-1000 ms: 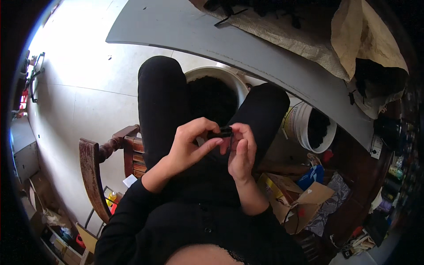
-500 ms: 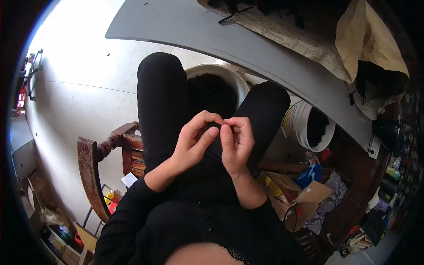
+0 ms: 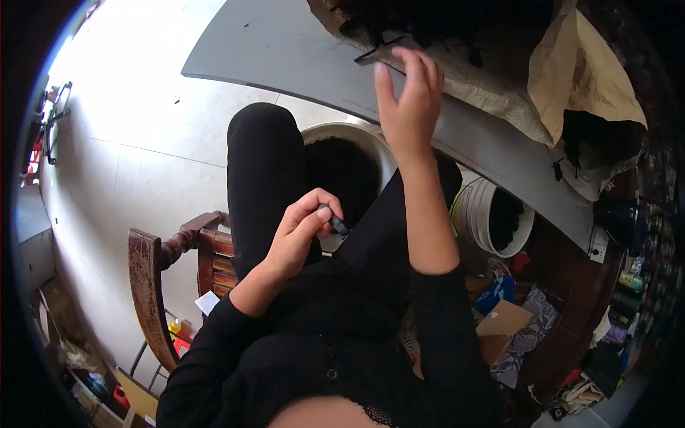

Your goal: Inspecting and sorting small black rubber rings from a paper bag.

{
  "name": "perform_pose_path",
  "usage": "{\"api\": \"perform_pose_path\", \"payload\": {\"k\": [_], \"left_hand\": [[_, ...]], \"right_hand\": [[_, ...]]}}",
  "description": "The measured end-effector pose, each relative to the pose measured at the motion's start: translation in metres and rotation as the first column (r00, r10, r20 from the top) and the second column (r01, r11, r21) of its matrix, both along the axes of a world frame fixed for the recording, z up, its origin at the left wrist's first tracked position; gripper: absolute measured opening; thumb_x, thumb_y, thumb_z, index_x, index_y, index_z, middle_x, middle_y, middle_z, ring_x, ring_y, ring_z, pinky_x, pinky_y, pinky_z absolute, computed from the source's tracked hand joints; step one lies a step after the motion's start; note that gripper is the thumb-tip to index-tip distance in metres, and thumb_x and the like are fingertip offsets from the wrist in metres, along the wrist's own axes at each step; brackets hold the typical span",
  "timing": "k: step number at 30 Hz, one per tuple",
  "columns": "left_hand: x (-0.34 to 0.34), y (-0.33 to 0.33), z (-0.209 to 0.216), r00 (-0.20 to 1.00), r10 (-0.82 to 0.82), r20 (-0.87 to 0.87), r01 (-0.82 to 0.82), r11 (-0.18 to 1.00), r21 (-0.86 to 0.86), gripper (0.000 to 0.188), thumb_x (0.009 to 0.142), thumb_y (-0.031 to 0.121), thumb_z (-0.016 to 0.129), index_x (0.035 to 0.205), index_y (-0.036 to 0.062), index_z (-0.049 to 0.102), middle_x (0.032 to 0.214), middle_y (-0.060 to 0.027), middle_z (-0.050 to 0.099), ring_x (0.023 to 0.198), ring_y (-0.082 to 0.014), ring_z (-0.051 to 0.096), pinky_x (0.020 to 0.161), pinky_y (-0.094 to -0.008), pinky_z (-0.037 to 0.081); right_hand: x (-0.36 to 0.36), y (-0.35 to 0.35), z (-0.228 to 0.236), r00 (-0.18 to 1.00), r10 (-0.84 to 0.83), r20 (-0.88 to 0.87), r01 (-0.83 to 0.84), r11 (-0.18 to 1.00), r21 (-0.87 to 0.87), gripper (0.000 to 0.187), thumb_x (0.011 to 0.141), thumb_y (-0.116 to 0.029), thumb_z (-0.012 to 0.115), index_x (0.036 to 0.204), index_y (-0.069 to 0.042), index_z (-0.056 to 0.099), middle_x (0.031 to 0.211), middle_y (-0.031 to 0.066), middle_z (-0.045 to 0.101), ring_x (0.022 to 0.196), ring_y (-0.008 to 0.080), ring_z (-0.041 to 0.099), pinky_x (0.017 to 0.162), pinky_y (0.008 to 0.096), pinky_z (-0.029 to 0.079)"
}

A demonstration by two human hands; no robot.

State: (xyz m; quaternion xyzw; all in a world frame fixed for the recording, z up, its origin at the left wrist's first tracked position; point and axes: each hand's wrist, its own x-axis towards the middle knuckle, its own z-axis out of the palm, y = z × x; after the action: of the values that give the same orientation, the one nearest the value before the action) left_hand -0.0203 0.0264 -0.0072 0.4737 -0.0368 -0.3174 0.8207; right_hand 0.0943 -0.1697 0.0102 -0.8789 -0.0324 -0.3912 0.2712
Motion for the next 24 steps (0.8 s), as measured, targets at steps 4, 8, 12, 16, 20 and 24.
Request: {"api": "perform_pose_path", "payload": {"k": [4,8,12,16,20,24], "left_hand": [[0.003,0.004,0.004,1.000,0.000,0.001,0.001,0.999,-0.052,0.024,0.092,0.022,0.045,0.077,0.0048,0.046,0.070,-0.0043,0.046,0.059,-0.0103,0.044,0.057,-0.0215,0.037],[0.012,0.008,0.005,0.976,0.134,0.173,-0.139,0.990,0.014,0.014,0.093,0.016,0.046,0.087,0.0041,0.044,0.084,-0.0075,0.048,0.061,-0.0117,0.048,0.059,-0.0224,0.040],[0.041,0.015,0.015,0.732,0.028,0.681,-0.253,0.939,0.233,0.036,0.087,0.004,0.050,0.122,-0.0018,0.040,0.088,-0.0033,0.048,0.067,-0.0106,0.046,0.068,-0.0237,0.040],[0.055,0.008,0.029,0.669,-0.111,0.735,-0.056,0.978,0.199,0.030,0.081,0.004,0.059,0.110,0.0003,0.057,0.083,-0.0058,0.055,0.068,-0.0137,0.049,0.069,-0.0253,0.041],[0.042,0.001,0.027,0.696,-0.075,0.715,-0.137,0.962,0.234,0.023,0.074,0.005,0.068,0.097,0.0018,0.064,0.078,-0.0055,0.060,0.062,-0.0133,0.050,0.060,-0.0245,0.041],[0.028,-0.006,0.033,0.710,-0.086,0.699,-0.179,0.938,0.297,0.022,0.072,0.004,0.071,0.092,0.0021,0.064,0.077,-0.0057,0.061,0.061,-0.0119,0.050,0.057,-0.0236,0.040]], "right_hand": [[0.041,-0.010,-0.010,0.969,-0.243,-0.042,0.229,0.951,-0.210,0.029,0.074,-0.023,0.068,0.091,-0.001,0.061,0.101,0.0123,0.056,0.094,0.0314,0.050,0.082,0.0389,0.041],[0.023,-0.012,-0.003,0.986,-0.169,0.005,0.168,0.978,-0.126,0.027,0.075,-0.024,0.067,0.087,0.000,0.062,0.103,0.0137,0.055,0.094,0.0311,0.050,0.082,0.0382,0.041],[-0.057,0.010,0.022,0.651,0.651,-0.390,-0.290,0.688,0.665,0.024,0.085,-0.022,0.054,0.089,0.001,0.059,0.085,0.0055,0.057,0.079,0.0142,0.054,0.076,0.0265,0.040],[-0.105,0.024,0.027,0.265,0.930,-0.256,-0.135,0.299,0.945,0.039,0.090,-0.036,0.045,0.090,0.001,0.058,0.081,0.0030,0.056,0.075,0.0095,0.049,0.069,0.0224,0.037],[-0.126,0.038,0.012,0.498,0.859,-0.118,-0.130,0.209,0.969,0.045,0.094,-0.040,0.042,0.085,0.001,0.059,0.073,0.0007,0.054,0.068,0.0081,0.047,0.062,0.0217,0.036],[-0.134,0.054,0.003,0.802,0.479,-0.356,-0.014,0.611,0.791,0.046,0.097,-0.028,0.039,0.062,-0.001,0.052,0.052,0.0092,0.048,0.051,0.0215,0.046,0.052,0.0340,0.033]]}}
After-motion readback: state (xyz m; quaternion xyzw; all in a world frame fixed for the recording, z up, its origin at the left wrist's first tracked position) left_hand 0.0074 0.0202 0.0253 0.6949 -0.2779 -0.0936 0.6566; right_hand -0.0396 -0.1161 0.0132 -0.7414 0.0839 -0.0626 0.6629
